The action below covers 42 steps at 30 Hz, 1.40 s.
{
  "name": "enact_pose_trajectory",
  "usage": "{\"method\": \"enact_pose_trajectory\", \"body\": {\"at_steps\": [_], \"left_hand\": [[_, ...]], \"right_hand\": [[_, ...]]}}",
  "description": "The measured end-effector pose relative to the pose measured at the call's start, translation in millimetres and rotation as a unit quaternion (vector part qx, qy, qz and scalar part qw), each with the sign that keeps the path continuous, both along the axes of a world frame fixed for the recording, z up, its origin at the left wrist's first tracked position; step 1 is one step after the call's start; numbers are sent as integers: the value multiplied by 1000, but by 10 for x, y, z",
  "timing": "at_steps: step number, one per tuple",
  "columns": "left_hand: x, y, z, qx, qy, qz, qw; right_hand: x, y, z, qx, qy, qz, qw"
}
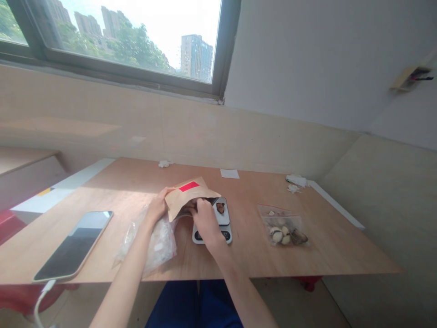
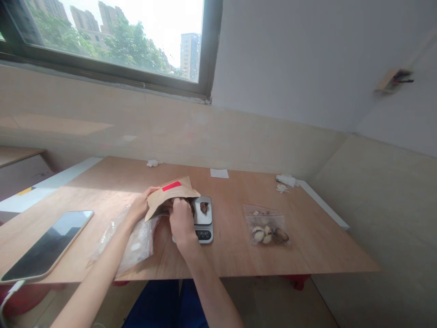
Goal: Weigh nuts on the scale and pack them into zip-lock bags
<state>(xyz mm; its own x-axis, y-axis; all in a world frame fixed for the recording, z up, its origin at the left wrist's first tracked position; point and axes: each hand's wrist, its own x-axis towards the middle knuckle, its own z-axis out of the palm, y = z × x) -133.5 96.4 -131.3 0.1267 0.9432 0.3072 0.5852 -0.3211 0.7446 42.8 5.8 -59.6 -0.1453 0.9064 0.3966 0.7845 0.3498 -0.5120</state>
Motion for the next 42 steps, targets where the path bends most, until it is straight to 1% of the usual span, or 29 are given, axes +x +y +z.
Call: {"method": "enact_pose_trajectory", "body": {"at_steps": [3,6,11,17,19,21,23,25,28,30,33,35,38,42], "left_hand": [[5,-2,9,-13,-2,11,1000],[11,-8,19,-10,-7,14,1000],[19,-11,22,-14,-7,16,1000],[8,5,0,-18,-13,16,1000],[3,3,-3,-15,-14,12,1000],[2,2,0,-13,-11,10,1000],[5,9,3,-19,-3,22,1000],[8,27,1,-41,0,47,998],[6,59,-11,-67,-20,73,995],[-1,72,-20,-73,-27,83,993],[-11,70,-21,-75,-22,96,992],[-14,60,-13,-67,-24,96,993],[-12,45,3,-57,-26,102,993],[-7,38,19,-53,-28,106,993]], "right_hand": [[4,-152,133,5,18,-40,999],[53,-253,193,27,19,-30,999],[172,-318,147,86,48,-15,995],[239,-309,82,138,47,29,989],[256,-320,89,160,76,30,984],[280,-345,114,172,130,20,976],[319,-376,143,158,199,4,967],[378,-397,152,122,286,-12,950],[517,-392,94,54,417,-30,907],[634,-369,9,5,463,-43,885],[802,-334,-137,-65,486,-79,868],[884,-317,-216,-100,488,-99,862],[953,-279,-294,-126,466,-111,869],[981,-185,-381,-140,454,-111,873]]}}
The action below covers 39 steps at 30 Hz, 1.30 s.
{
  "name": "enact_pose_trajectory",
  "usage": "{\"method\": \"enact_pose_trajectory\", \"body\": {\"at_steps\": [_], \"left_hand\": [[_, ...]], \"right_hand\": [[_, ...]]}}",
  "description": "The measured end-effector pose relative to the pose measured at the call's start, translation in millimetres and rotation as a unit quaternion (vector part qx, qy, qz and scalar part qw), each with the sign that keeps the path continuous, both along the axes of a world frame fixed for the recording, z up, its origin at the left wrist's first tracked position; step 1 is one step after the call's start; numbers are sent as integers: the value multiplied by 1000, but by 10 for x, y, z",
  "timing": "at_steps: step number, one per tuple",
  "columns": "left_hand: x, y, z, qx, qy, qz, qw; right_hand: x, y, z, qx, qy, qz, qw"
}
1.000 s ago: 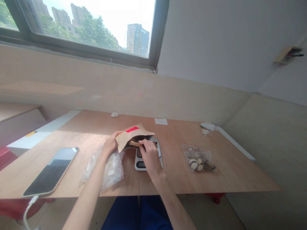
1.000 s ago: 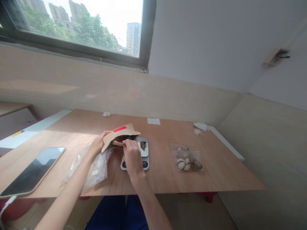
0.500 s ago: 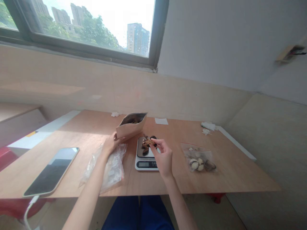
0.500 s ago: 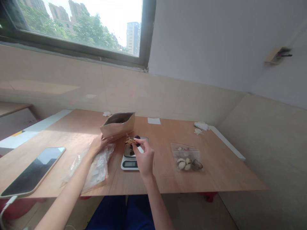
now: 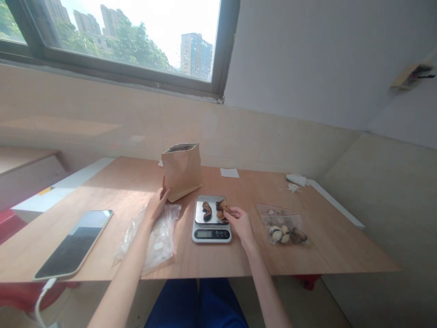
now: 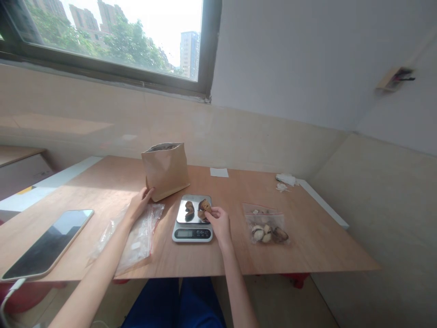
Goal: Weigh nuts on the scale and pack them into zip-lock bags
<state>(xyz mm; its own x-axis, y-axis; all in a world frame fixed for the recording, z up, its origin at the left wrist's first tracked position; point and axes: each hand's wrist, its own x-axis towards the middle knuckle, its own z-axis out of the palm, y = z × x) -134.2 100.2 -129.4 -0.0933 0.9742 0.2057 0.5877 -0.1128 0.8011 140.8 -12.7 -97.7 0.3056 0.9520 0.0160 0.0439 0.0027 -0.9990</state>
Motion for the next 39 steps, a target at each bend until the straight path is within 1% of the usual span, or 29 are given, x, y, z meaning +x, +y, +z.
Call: {"method": "enact_pose_trajectory", "body": {"at_steps": [7,11,17,23,28,30,35,37,39], "left_hand": [[1,-2,5,-1,-9,-4,1000],[2,-4,5,2,-8,-2,1000],[-2,3,-15,8,-10,-6,1000],[-2,3,-10,8,-12,-5,1000],[7,-12,10,8,-12,-4,1000],[10,-19,17,5,-14,-3,1000],[9,-34,32,3,-13,-8,1000],[7,-36,33,0,-10,-8,1000],[6,-32,32,-5,-9,-8,1000]], "right_hand": [[-54,95,-139,32,-10,1,999],[-95,92,-168,43,-31,-21,998],[-113,95,-236,79,-83,-42,993],[-101,77,-328,101,-181,-95,974],[-135,53,-291,102,-227,-127,960],[-159,48,-248,97,-217,-125,963],[-215,54,-172,93,-177,-95,975],[-220,57,-167,99,-179,-99,974],[-217,45,-162,108,-192,-117,968]]}}
